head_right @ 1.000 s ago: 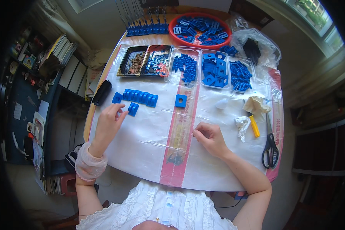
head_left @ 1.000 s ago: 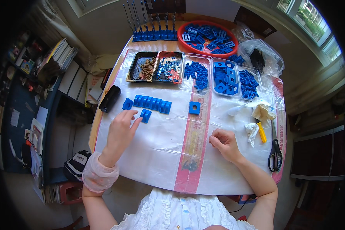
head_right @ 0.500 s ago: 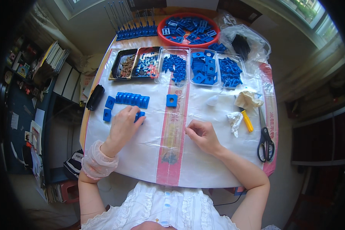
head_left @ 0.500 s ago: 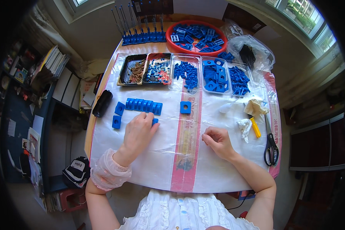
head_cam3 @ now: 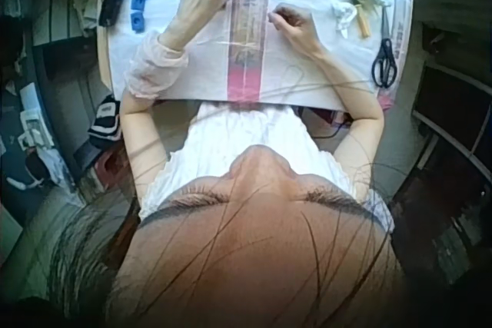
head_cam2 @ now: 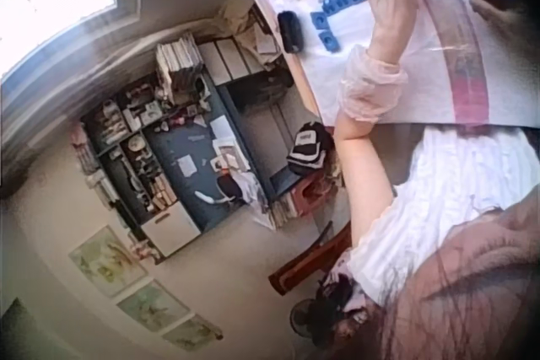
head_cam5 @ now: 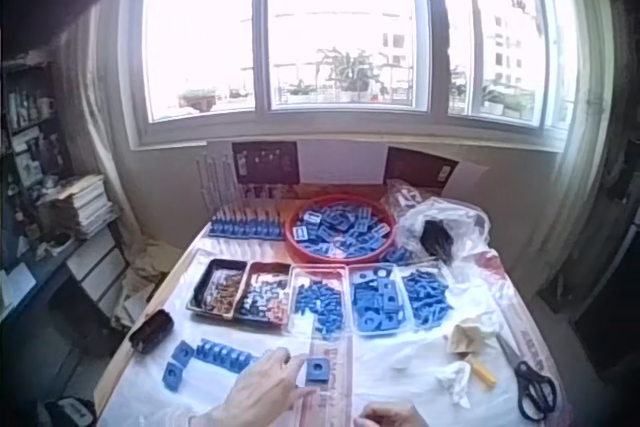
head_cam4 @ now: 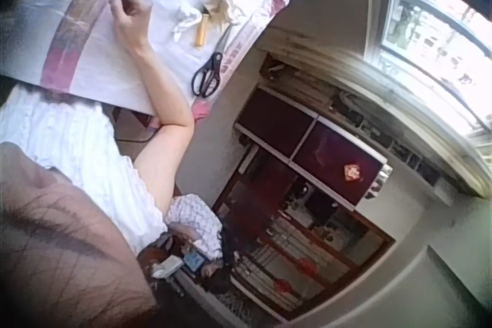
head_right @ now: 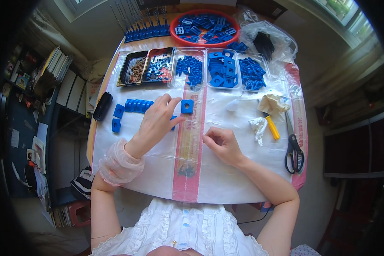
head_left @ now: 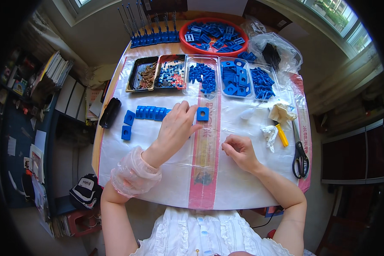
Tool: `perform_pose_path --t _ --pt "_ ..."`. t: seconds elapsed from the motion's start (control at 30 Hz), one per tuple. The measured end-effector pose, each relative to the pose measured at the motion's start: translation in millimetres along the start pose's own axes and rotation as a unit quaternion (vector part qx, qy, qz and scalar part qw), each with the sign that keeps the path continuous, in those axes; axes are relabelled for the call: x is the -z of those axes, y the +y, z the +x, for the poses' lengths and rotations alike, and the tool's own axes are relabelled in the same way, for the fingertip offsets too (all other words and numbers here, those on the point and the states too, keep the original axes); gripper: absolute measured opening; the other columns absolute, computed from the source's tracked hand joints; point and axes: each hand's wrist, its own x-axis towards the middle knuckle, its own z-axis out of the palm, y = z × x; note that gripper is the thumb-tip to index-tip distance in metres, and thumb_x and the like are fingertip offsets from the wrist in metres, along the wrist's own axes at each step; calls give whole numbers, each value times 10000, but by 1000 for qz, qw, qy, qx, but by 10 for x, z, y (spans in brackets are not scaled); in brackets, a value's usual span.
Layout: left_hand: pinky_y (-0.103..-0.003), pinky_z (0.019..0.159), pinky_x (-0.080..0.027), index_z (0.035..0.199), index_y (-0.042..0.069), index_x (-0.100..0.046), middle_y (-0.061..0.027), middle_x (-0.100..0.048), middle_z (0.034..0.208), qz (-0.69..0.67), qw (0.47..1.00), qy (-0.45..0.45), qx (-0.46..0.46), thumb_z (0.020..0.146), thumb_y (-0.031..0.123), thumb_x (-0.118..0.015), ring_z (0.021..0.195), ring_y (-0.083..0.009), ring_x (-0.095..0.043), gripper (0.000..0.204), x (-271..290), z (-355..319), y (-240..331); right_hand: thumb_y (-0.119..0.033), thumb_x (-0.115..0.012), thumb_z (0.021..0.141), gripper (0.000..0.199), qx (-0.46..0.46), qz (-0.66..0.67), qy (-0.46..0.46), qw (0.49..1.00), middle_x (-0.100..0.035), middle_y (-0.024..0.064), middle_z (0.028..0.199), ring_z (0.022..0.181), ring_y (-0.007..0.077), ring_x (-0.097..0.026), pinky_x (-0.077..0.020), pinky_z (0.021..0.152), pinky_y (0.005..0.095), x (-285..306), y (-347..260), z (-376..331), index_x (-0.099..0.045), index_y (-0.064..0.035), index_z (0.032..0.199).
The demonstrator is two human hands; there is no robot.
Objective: Manually assemble and glue small plastic electronic housing components.
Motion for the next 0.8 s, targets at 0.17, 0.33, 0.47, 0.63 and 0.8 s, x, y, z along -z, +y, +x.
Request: perform_pose_path --t 0.17,0.33,0.47,0.63,0.8 --pt "-377 858 -473 1186 53 -595 -129 -570 976 -36 998 -50 -1 722 149 -796 967 -306 -572 514 -102 139 -100 -58 -628 914 132 8 -1 9 1000 -543 -55 686 611 -3 -427 -316 505 198 5 4 0 -636 32 817" --pt "-382 856 -473 1135 56 -617 -125 -572 987 -48 998 -46 5 720 145 -798 991 -305 -577 462 -131 160 -154 -57 -629 910 131 0 -12 5 1000 -535 -54 680 603 -1 -417 -311 503 197 8 26 3 -637 26 810" --pt "-383 818 -487 1101 45 -621 -123 -574 986 -67 997 -33 8 721 151 -802 966 -303 -595 434 -83 162 -101 -59 -626 914 121 6 -2 5 1000 -550 -44 677 592 3 -438 -324 499 197 16 38 9 -633 24 827" --pt "-345 713 -510 1096 48 -616 -115 -600 939 -199 979 -38 -8 740 139 -799 816 -263 -613 411 63 -15 213 -95 -621 930 109 -58 83 77 992 -583 -11 683 563 22 -492 -366 477 192 10 -130 45 -627 3 884" --pt "-303 644 -513 1153 47 -595 -88 -642 855 -312 947 -79 15 743 111 -803 699 -201 -615 464 -127 -200 436 -122 -602 946 133 -87 70 74 991 -559 2 631 537 51 -502 -383 459 203 50 -133 59 -623 -9 880"
